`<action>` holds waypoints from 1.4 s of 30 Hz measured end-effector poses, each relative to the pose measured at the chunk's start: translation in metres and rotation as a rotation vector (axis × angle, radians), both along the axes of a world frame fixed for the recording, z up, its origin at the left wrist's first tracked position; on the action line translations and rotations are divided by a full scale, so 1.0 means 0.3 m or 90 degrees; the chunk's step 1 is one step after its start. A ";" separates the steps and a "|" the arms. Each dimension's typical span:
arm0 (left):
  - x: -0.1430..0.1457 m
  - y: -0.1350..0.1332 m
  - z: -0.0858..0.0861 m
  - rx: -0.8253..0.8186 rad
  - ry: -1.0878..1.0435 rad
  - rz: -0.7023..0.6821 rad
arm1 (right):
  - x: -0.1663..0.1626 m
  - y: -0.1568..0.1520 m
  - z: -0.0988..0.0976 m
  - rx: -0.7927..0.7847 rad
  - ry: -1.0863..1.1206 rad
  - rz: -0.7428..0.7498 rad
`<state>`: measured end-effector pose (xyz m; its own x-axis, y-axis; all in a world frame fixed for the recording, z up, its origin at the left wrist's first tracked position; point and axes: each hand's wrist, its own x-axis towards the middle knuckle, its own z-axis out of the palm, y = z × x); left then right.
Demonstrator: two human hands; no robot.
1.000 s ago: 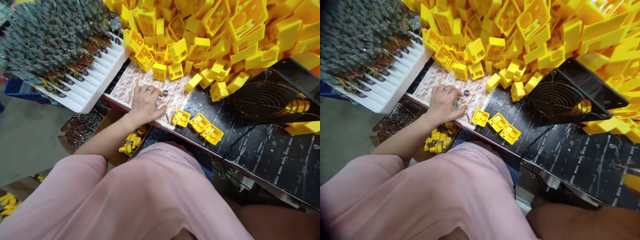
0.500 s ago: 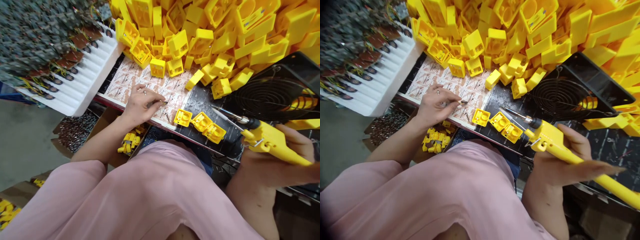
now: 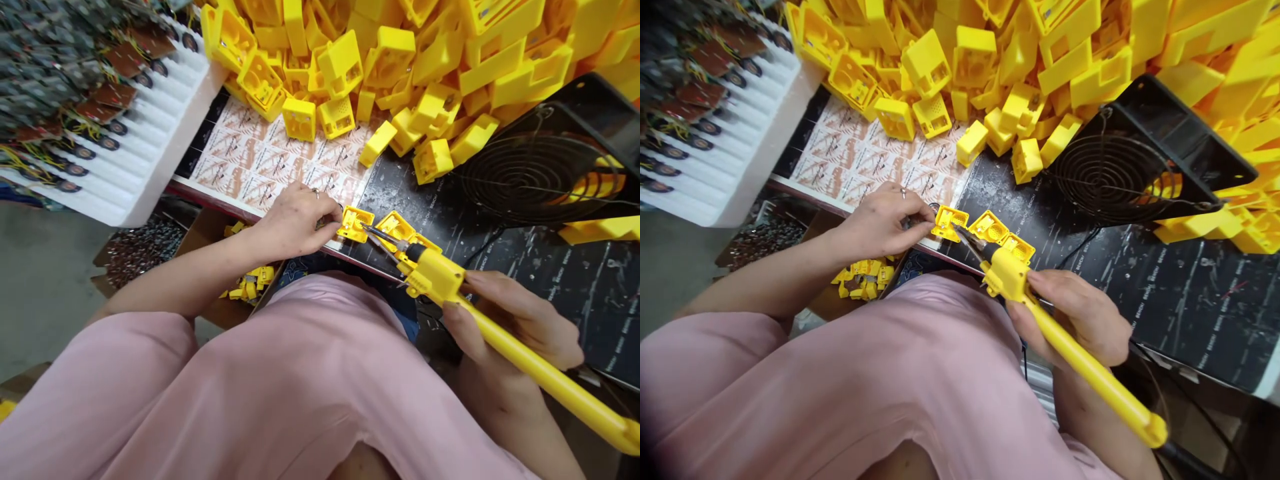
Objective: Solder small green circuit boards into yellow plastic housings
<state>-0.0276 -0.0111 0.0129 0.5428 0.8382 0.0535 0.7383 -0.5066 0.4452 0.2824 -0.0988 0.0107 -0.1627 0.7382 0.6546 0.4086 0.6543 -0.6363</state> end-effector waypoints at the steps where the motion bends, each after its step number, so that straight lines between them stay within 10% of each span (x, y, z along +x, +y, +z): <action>1: 0.006 0.003 0.004 0.006 0.024 -0.002 | -0.005 0.007 0.012 0.000 -0.030 0.022; 33: 0.096 0.066 0.107 -0.054 0.267 -0.063 | -0.054 0.073 0.128 0.062 -0.255 0.161; 42: 0.095 0.067 0.116 -0.060 0.288 -0.066 | 0.004 0.019 0.097 -0.043 -0.195 0.043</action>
<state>0.0010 0.0091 0.0477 0.5753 0.7679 -0.2817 0.8163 -0.5608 0.1386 0.2836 -0.0932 0.0398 -0.3951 0.7589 0.5176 0.5448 0.6473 -0.5331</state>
